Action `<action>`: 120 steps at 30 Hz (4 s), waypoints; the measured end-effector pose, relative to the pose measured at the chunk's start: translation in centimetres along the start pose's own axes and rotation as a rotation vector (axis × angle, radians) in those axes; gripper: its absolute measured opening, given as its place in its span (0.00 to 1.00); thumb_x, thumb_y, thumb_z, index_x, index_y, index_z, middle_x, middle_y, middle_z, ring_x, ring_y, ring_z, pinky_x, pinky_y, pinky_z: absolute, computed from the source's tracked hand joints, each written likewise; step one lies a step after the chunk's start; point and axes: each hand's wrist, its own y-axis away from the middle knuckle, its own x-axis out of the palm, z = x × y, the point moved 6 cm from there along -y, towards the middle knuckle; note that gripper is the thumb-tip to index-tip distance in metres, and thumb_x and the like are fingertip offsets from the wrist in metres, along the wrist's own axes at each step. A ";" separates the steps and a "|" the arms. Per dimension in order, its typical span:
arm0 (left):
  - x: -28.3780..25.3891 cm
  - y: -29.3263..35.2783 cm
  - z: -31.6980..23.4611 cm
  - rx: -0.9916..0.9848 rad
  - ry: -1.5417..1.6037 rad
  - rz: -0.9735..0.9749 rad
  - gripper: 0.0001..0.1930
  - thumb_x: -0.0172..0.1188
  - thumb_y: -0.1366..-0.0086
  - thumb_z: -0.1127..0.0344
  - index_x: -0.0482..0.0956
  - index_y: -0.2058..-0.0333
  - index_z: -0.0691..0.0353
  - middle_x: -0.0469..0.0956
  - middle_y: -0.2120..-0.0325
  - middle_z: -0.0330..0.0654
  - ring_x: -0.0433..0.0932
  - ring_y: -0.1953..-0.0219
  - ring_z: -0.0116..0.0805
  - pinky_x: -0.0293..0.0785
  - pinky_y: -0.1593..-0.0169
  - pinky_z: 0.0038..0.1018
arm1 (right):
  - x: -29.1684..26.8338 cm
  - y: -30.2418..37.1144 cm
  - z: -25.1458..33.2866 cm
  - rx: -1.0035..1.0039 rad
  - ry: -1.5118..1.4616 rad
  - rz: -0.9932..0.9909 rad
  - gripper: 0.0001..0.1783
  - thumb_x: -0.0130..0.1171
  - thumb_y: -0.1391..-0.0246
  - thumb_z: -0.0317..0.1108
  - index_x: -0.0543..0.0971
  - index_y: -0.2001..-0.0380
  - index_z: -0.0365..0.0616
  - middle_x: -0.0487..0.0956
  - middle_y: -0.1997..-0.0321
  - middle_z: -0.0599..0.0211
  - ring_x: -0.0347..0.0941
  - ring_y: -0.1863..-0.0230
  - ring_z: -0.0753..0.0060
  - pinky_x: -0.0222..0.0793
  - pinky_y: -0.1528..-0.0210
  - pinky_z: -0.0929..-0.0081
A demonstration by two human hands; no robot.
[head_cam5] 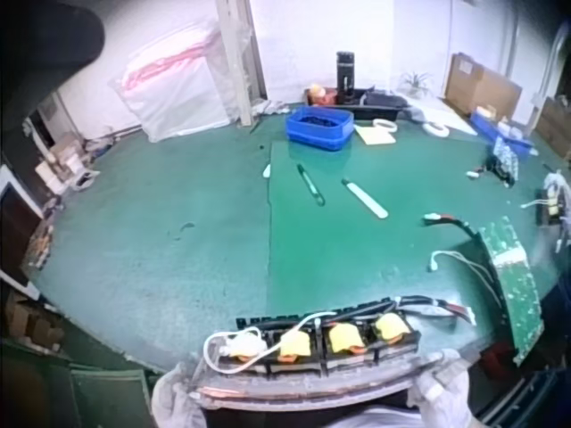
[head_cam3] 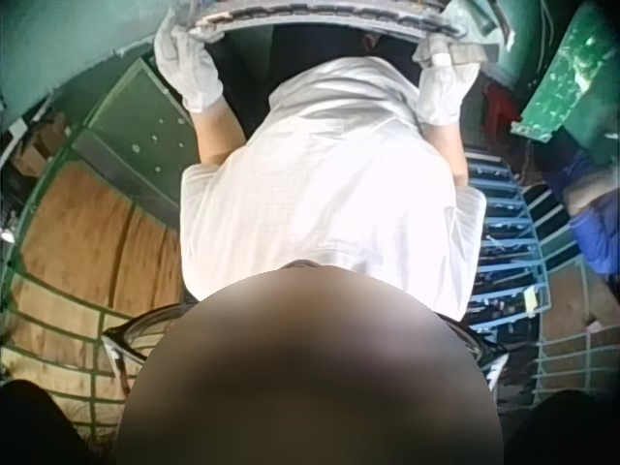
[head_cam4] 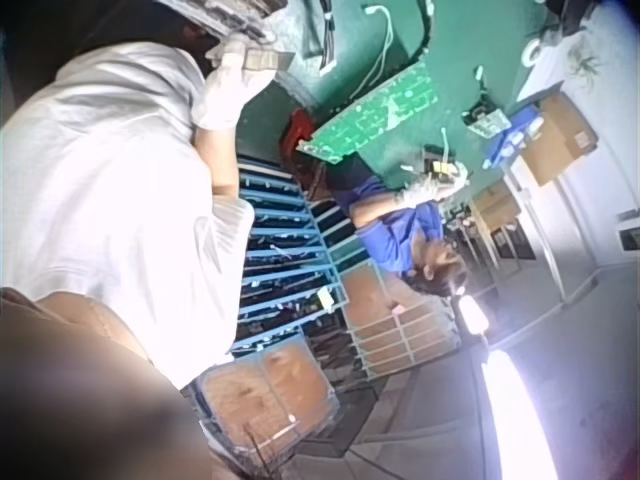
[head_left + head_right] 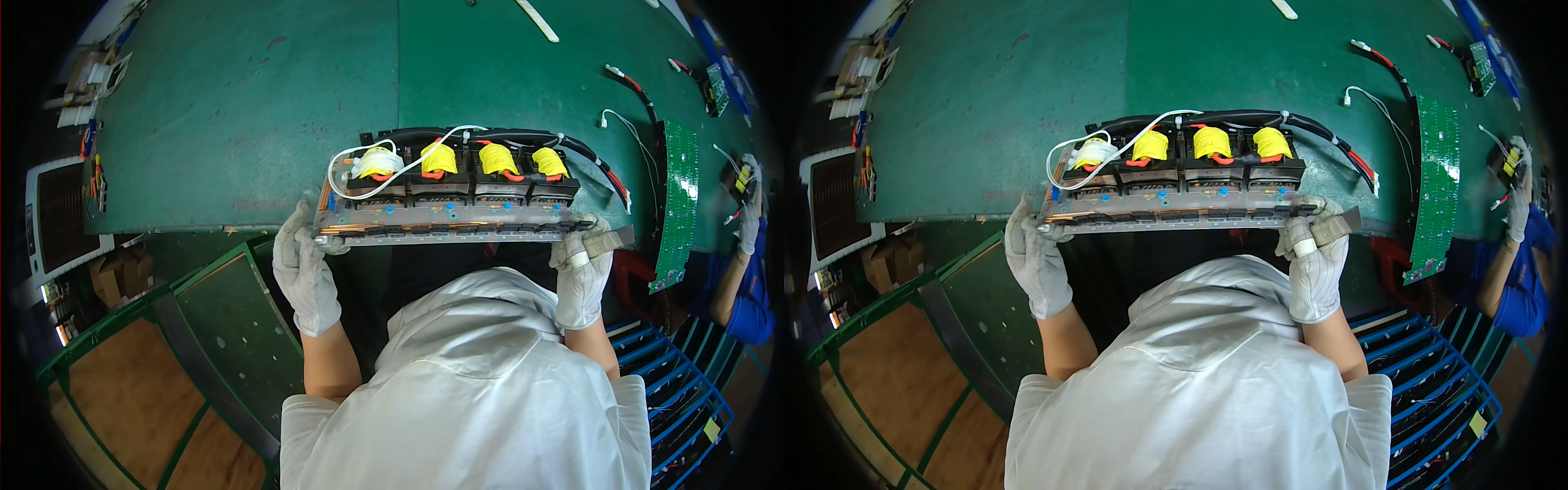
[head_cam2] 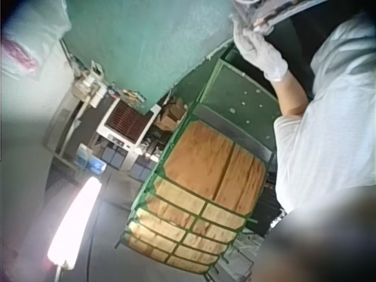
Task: The person holds and inspects a power supply unit with yellow capacitors, repeatedly turning it over to examine the wiring and components. They use a small tool to adjust or check connections on the board. The person then hands the unit to a coworker for further processing.
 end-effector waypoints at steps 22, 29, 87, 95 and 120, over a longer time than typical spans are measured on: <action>-0.3 -0.4 0.2 0.024 -0.031 0.007 0.27 0.53 0.33 0.62 0.60 0.43 0.78 0.66 0.44 0.57 0.73 0.47 0.41 0.71 0.44 0.34 | 0.1 0.0 0.1 0.005 -0.014 -0.029 0.15 0.55 0.43 0.32 0.68 0.55 0.38 0.68 0.80 0.71 0.63 0.82 0.82 0.57 0.79 0.84; -0.5 -0.3 0.6 -0.009 -0.002 0.004 0.27 0.53 0.32 0.60 0.62 0.44 0.76 0.66 0.44 0.57 0.73 0.47 0.43 0.72 0.45 0.35 | 0.1 0.0 0.0 0.008 -0.047 -0.034 0.14 0.55 0.43 0.31 0.68 0.56 0.39 0.68 0.80 0.71 0.63 0.82 0.81 0.59 0.78 0.83; -0.6 1.8 2.1 -0.212 0.088 0.227 0.12 0.51 0.31 0.59 0.68 0.60 0.63 0.74 0.72 0.38 0.72 0.76 0.21 0.69 0.75 0.17 | -0.6 -3.6 0.2 -0.232 0.842 0.494 0.41 0.67 0.59 0.32 0.62 0.40 0.44 0.76 0.64 0.51 0.75 0.63 0.49 0.72 0.63 0.63; -2.7 1.1 0.2 0.018 0.234 0.287 0.14 0.49 0.30 0.65 0.67 0.50 0.65 0.75 0.62 0.39 0.76 0.61 0.27 0.76 0.57 0.25 | -0.3 -1.7 5.2 -0.691 0.711 0.414 0.41 0.71 0.65 0.30 0.66 0.44 0.38 0.78 0.55 0.54 0.77 0.57 0.55 0.73 0.54 0.65; 0.8 2.4 -2.7 -0.027 0.360 0.307 0.18 0.51 0.33 0.69 0.66 0.47 0.70 0.76 0.60 0.50 0.79 0.66 0.36 0.78 0.65 0.27 | -2.5 -0.9 8.7 -0.714 0.691 0.383 0.42 0.69 0.56 0.31 0.61 0.38 0.36 0.71 0.43 0.57 0.72 0.47 0.66 0.67 0.43 0.71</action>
